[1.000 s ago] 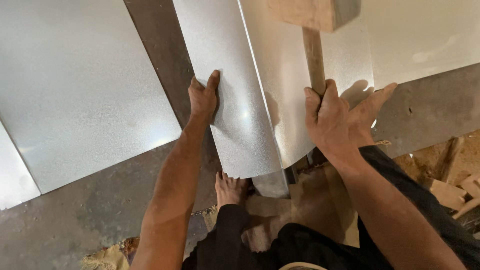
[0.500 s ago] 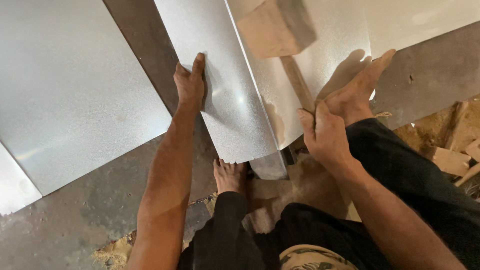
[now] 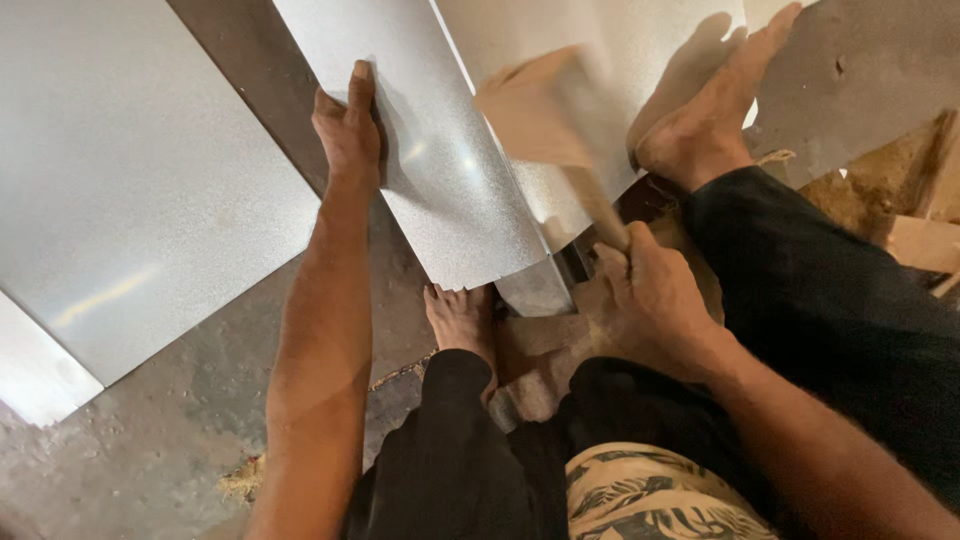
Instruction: The person repeatedly places white sheets over a metal bar and uses a wooden mallet to strike the fold line, creating a crease. They then move the finished sheets aside and continue with the next sheet in a repetitive cycle.
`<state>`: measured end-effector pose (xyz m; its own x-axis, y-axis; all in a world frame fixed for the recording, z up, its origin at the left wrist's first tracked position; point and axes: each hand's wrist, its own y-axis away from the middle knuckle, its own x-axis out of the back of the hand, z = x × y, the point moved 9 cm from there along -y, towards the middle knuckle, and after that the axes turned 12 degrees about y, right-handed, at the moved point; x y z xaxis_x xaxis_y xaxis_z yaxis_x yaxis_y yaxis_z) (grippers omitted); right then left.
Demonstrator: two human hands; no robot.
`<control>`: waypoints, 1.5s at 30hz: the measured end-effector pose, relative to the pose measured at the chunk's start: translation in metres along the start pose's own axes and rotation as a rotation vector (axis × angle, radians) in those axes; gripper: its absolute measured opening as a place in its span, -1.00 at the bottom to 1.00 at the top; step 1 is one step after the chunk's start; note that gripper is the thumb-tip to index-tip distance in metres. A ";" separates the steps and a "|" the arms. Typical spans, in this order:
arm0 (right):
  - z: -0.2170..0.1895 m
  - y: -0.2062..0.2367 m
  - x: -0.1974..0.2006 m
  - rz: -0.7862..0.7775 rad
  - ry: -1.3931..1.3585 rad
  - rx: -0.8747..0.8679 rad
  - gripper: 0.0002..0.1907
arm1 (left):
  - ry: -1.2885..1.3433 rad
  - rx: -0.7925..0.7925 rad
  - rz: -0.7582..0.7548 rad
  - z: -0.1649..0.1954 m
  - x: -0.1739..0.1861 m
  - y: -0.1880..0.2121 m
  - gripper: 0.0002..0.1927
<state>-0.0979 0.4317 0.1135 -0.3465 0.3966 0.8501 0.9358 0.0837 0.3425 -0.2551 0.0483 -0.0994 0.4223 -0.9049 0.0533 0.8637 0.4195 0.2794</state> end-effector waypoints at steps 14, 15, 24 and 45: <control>0.048 0.066 -0.009 0.047 -0.053 -0.102 -0.73 | 0.082 -0.017 -0.083 -0.002 0.001 0.004 -0.34; 0.048 0.072 -0.005 0.119 -0.089 -0.065 -0.75 | 0.064 -0.008 -0.072 -0.003 0.001 0.004 -0.35; 0.082 0.110 -0.029 0.061 0.006 -0.099 -0.75 | 0.076 -0.014 -0.062 -0.006 0.002 0.006 -0.42; 0.070 0.087 -0.038 -0.066 0.107 -0.164 -0.66 | 0.081 -0.015 -0.043 0.000 0.002 0.006 -0.36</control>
<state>0.0011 0.4882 0.0829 -0.4194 0.2954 0.8584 0.8909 -0.0474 0.4517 -0.2489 0.0486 -0.0974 0.4049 -0.9136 -0.0368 0.8854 0.3817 0.2654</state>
